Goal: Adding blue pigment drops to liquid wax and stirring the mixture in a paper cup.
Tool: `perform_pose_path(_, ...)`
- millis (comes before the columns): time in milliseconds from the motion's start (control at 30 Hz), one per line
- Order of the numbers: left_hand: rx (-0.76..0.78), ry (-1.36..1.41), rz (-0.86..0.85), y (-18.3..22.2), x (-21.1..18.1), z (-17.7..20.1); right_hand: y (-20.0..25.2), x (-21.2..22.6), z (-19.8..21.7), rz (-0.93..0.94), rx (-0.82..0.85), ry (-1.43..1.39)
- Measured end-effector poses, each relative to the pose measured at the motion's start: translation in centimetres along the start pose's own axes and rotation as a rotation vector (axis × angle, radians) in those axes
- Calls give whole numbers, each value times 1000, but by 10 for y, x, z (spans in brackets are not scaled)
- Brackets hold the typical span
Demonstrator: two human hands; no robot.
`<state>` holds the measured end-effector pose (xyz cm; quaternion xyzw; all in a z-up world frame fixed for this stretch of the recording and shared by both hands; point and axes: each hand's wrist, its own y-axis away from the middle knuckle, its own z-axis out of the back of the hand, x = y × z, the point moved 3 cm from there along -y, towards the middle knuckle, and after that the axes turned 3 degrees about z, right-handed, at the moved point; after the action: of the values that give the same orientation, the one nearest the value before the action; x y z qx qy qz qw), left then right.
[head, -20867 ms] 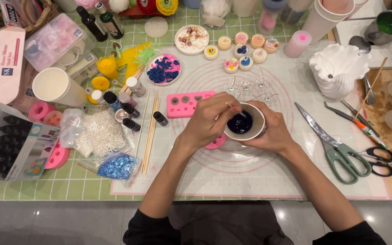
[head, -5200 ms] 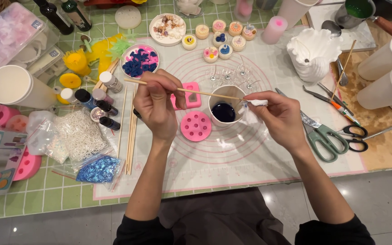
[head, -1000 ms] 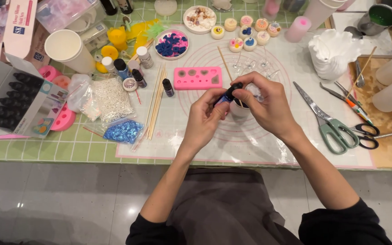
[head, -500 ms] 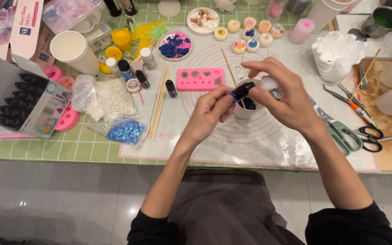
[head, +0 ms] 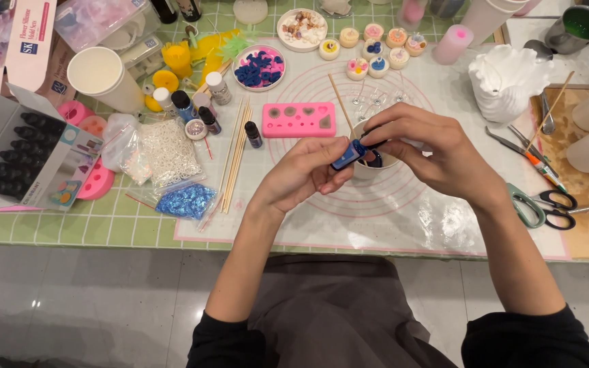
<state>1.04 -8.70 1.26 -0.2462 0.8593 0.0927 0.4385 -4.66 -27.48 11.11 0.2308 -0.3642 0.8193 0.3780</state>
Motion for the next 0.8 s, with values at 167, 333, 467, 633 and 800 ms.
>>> perform_pose_path(167, 22, 57, 45, 0, -3, -3, 4, -6, 3, 69, -30, -58)
perform_pose_path(333, -22, -47, 39, -4, 2, 5, 1, -18, 4, -28, -74, 22)
perform_pose_path(467, -46, -84, 46, -7, 4, 11, 3, -22, 7, -42, 6, 220)
perform_pose_path(633, -57, -19, 73, -8, -4, 11, 27, -53, 27, 87, -162, -6)
perform_pose_path(800, -280, -477, -239, -20, -9, 3, 41, -94, 30, -105, -433, -12)
